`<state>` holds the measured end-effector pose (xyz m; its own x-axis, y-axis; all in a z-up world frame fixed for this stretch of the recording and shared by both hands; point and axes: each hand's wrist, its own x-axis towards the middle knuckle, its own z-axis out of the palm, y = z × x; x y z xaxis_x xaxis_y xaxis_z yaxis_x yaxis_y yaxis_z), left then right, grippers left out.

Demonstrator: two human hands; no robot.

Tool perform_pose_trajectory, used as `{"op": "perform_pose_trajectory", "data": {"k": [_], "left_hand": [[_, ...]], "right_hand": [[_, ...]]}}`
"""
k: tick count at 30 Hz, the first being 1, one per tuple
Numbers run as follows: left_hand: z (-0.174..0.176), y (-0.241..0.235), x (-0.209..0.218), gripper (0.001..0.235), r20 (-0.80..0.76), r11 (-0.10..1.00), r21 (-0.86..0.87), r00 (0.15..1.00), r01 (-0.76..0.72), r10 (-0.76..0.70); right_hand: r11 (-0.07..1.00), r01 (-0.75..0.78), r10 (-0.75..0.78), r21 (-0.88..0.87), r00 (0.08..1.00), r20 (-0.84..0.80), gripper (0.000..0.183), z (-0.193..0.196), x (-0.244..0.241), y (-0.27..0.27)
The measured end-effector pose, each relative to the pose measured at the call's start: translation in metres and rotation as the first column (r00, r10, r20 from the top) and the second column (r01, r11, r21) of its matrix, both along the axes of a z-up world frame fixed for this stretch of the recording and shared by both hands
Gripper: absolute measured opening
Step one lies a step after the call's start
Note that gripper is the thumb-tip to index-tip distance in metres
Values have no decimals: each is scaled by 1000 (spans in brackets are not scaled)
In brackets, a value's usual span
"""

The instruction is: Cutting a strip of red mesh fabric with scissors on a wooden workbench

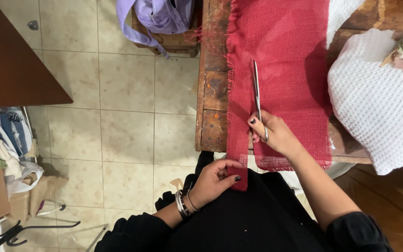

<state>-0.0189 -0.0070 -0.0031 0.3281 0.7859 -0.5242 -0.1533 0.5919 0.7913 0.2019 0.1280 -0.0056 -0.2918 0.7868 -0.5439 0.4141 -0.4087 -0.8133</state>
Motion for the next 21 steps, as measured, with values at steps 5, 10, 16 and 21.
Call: {"op": "perform_pose_trajectory", "data": {"k": [5, 10, 16, 21], "left_hand": [[3, 2, 0, 38, -3, 999, 27, 1000, 24, -24], [3, 4, -1, 40, -5, 1000, 8, 1000, 27, -27], [-1, 4, -2, 39, -5, 1000, 13, 1000, -2, 2], [-8, 4, 0, 39, -24, 999, 32, 999, -25, 26]], "right_hand": [[999, 24, -24, -29, 1000, 1, 47, -9, 2, 18], [999, 41, -41, -15, 999, 20, 47, -13, 0, 20], [998, 45, -47, 34, 997, 62, 41, -19, 2, 17], [995, -66, 67, -72, 998, 11, 54, 11, 5, 21]]}}
